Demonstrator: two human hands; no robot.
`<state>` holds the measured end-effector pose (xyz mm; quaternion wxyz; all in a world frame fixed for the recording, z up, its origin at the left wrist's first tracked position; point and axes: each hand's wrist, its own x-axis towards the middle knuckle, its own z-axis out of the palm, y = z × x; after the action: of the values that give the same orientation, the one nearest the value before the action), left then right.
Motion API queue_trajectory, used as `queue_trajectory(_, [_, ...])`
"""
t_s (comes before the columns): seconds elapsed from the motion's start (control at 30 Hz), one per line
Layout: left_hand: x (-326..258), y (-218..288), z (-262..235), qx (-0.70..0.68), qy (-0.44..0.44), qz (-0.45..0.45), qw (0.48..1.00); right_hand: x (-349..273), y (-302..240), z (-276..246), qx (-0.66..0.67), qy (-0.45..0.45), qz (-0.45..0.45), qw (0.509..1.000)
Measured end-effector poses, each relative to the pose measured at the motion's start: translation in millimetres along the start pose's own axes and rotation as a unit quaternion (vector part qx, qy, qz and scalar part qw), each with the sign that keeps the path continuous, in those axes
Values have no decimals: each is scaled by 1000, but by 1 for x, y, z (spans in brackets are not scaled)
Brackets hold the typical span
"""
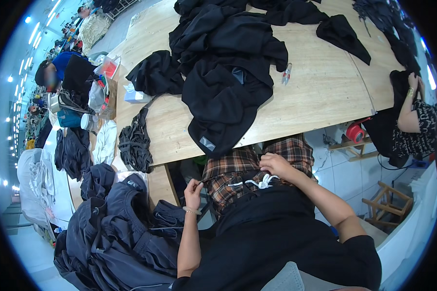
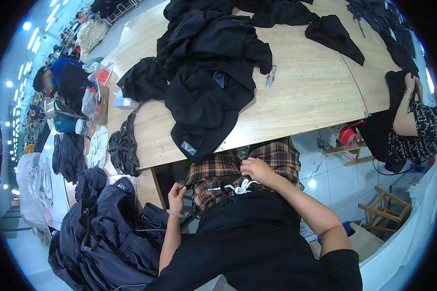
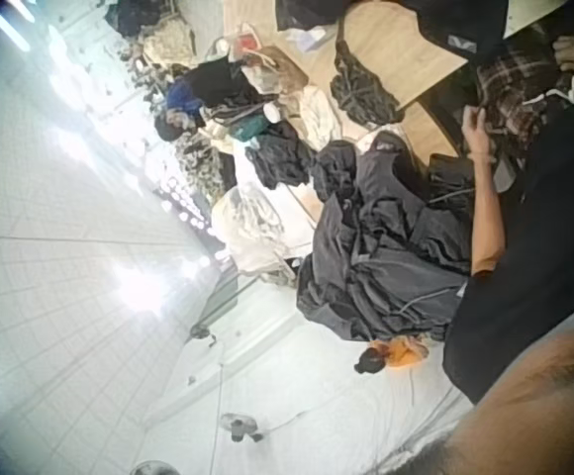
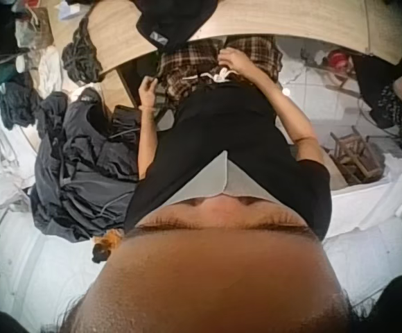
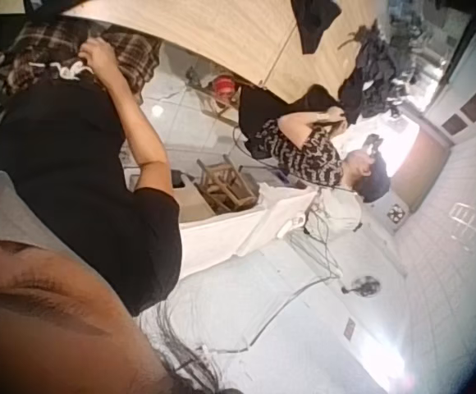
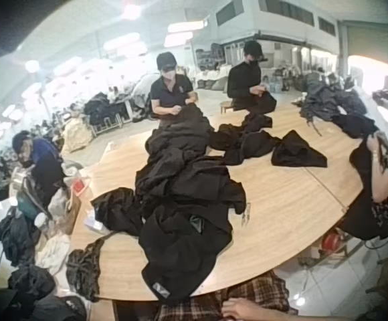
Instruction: The person uses small scissors to trim loose threads and excess fabric from the edges of black garments. They handle the clothing items one at a time, carefully snipping small sections and occasionally inspecting the fabric before placing the item aside.
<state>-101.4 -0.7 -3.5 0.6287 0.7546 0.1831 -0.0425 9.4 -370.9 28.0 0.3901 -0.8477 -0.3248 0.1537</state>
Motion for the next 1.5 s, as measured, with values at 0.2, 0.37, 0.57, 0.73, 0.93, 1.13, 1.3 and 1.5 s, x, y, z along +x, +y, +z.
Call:
queue_trajectory(0.2, [24,105,11,418,-66,55,904,34,-25,-49,44,-61,64,995])
queue_trajectory(0.37, [74,232,109,276,-120,368,880,75,-18,-135,-62,130,52,988])
queue_trajectory(0.57, [178,236,220,559,-75,476,675,118,36,-161,-421,170,-49,890])
queue_trajectory(0.73, [196,281,156,475,-150,426,755,110,13,-218,-390,45,56,918])
queue_trajectory(0.93, [128,382,19,149,-205,296,921,81,-85,-290,-155,95,-53,982])
queue_trajectory(1.13, [121,377,-24,63,-264,170,947,113,-122,-319,161,-28,-51,985])
queue_trajectory(1.3, [154,351,-7,173,-267,248,915,168,-126,-292,172,-13,-100,980])
queue_trajectory(1.5, [142,358,70,131,-242,261,925,205,-147,-233,114,-26,-110,987])
